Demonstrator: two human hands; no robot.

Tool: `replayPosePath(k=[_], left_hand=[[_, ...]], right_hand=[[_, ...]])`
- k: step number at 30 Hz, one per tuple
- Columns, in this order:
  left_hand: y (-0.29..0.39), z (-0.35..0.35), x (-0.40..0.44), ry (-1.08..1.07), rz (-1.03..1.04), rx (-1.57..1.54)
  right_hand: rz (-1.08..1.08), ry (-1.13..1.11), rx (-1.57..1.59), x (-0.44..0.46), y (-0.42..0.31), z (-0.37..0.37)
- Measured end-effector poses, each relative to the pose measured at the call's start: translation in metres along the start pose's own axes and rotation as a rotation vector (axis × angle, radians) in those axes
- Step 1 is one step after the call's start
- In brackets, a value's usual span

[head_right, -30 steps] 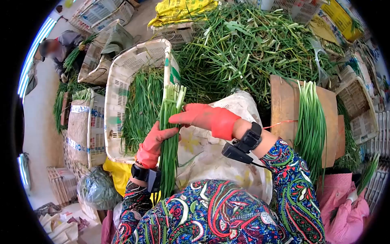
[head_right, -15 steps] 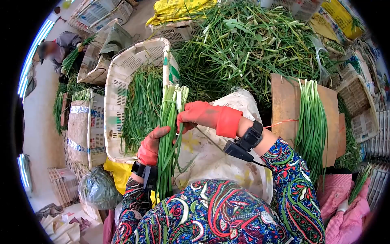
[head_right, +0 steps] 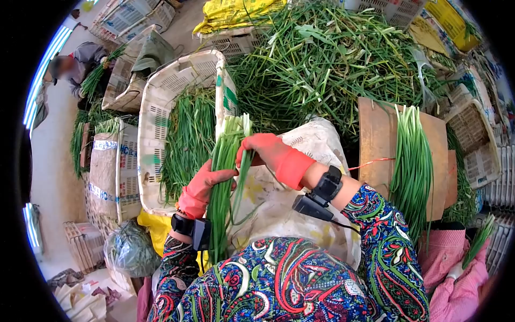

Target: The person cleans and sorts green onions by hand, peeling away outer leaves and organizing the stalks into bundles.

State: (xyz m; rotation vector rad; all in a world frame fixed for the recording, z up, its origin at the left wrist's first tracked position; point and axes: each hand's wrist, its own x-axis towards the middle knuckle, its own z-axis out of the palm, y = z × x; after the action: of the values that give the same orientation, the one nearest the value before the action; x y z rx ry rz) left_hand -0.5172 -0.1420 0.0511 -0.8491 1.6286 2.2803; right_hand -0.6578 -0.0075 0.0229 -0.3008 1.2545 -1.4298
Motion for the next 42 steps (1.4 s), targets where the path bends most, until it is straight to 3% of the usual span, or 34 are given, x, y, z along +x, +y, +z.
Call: replayPosePath(k=[4,11,12,13,14,15,16,17,19,21,23,24,25,26,27,30,32,34,37,38,40,42], left_hand=[[0.000,-0.011,-0.012,-0.020,-0.088,0.059],[-0.009,-0.028,-0.016,-0.160,-0.050,-0.039],[-0.012,-0.030,-0.015,-0.185,-0.038,-0.047],[-0.014,-0.031,-0.016,-0.170,-0.027,-0.062],[-0.017,-0.032,-0.018,-0.153,-0.015,-0.078],[-0.018,-0.033,-0.019,-0.136,-0.001,-0.092],[-0.016,-0.031,-0.021,-0.064,-0.026,-0.090],[-0.012,-0.027,-0.024,0.007,-0.047,-0.089],[0.002,-0.019,-0.027,0.123,-0.065,-0.071],[-0.004,-0.023,-0.005,0.194,0.157,0.099],[-0.012,-0.019,0.012,0.203,0.334,0.185],[-0.010,-0.012,0.018,0.214,0.316,0.294],[-0.016,-0.006,0.023,0.155,0.419,0.423],[-0.023,-0.001,0.027,0.091,0.522,0.551],[-0.022,0.004,0.023,0.144,0.673,0.943],[0.013,0.005,-0.006,0.045,0.309,0.293],[0.009,-0.032,-0.010,0.130,0.384,0.204],[-0.009,-0.043,0.001,-0.261,0.375,0.010],[-0.034,-0.027,-0.016,-0.476,0.002,-0.222],[-0.040,-0.017,-0.018,-0.587,-0.109,-0.371],[-0.040,-0.004,-0.027,-0.389,-0.081,-0.383],[-0.039,-0.002,-0.029,-0.333,-0.040,-0.342]], right_hand=[[0.017,-0.003,0.070,-0.010,-0.016,-0.003],[-0.093,-0.106,0.093,-0.022,-0.069,-0.013],[-0.136,-0.013,0.198,-0.018,-0.076,-0.014],[-0.301,0.046,0.316,-0.012,-0.089,-0.024],[-0.509,-0.146,0.410,-0.002,-0.106,-0.053],[-0.651,0.078,0.533,0.007,-0.128,-0.081],[-0.812,0.291,0.460,0.006,-0.151,-0.095],[-0.711,0.197,0.612,-0.003,-0.155,-0.126],[-0.574,0.373,0.466,-0.006,-0.140,-0.140],[-0.291,0.463,0.120,-0.001,-0.088,-0.101],[0.002,0.383,-0.076,0.008,-0.028,-0.044],[0.052,0.296,-0.034,0.012,-0.004,-0.014],[-0.026,0.108,0.158,0.035,0.039,-0.012],[-0.179,-0.041,0.325,0.021,0.029,0.019],[-0.110,-0.089,0.495,0.027,0.034,0.023],[-0.086,-0.271,0.733,0.011,0.023,0.022],[-0.104,-0.264,0.727,-0.001,0.013,0.020],[-0.139,-0.306,0.714,-0.009,0.011,0.026],[-0.221,-0.407,0.659,-0.014,0.002,0.038],[-0.274,-0.387,0.590,-0.008,0.004,0.034],[-0.284,-0.260,0.492,-0.006,-0.006,0.013],[-0.514,0.034,0.463,0.001,-0.012,-0.013]])
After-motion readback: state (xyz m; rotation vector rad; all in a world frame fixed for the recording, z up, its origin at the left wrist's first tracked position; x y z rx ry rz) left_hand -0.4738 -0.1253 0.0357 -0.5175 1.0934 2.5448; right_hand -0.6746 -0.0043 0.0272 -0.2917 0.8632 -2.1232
